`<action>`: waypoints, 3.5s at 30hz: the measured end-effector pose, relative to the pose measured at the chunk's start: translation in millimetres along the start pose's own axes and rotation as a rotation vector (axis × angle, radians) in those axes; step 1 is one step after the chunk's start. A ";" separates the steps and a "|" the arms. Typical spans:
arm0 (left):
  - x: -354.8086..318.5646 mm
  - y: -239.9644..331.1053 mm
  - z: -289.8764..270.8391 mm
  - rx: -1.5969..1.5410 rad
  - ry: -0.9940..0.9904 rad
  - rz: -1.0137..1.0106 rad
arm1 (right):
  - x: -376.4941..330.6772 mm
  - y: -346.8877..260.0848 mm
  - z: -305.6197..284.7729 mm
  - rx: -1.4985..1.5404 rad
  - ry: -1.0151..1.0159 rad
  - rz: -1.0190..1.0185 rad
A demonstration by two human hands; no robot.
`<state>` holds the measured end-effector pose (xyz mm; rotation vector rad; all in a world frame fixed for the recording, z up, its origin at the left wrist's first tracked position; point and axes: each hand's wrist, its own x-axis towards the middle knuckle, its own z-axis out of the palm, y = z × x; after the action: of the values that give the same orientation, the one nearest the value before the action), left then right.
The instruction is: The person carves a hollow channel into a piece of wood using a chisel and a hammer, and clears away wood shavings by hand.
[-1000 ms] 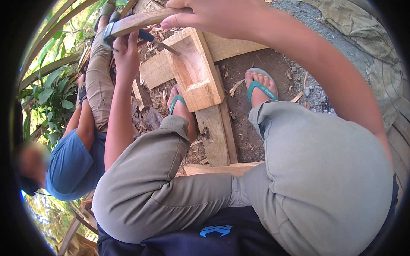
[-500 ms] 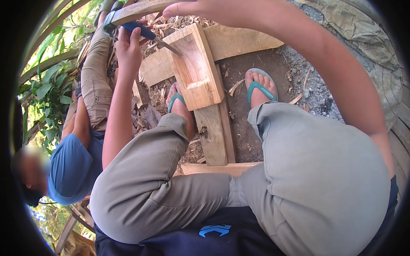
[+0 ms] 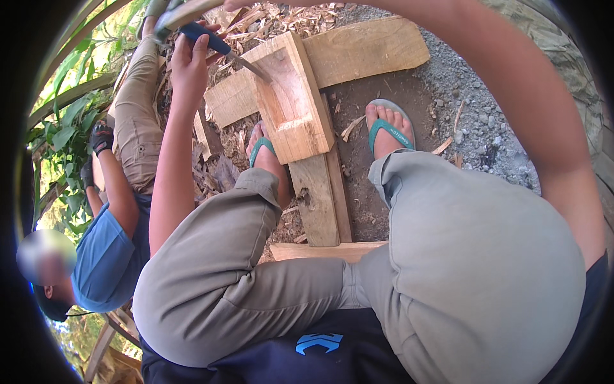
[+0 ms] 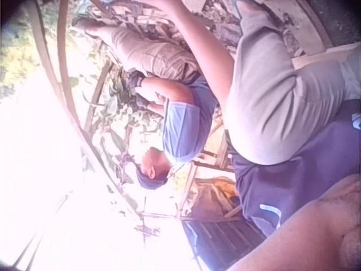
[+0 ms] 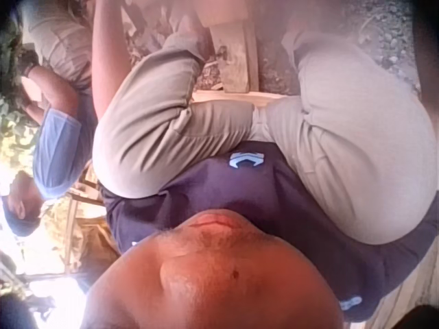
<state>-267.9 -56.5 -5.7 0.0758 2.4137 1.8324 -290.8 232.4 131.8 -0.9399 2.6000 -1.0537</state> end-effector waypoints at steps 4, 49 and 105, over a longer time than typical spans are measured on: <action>4.7 -5.3 -0.7 -0.051 0.017 -0.008 | 16.5 -10.0 2.3 -0.042 -0.063 0.176; -6.8 9.9 21.8 -0.115 -0.107 -0.096 | 3.1 61.0 15.2 0.141 0.006 0.122; 33.9 1.5 16.7 0.140 -0.081 -0.165 | 36.1 65.2 10.7 0.081 -0.104 0.194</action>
<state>-299.7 -36.5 -10.7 -0.0366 2.4104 1.5597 -346.9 239.8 82.0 -0.6889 2.4839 -1.0218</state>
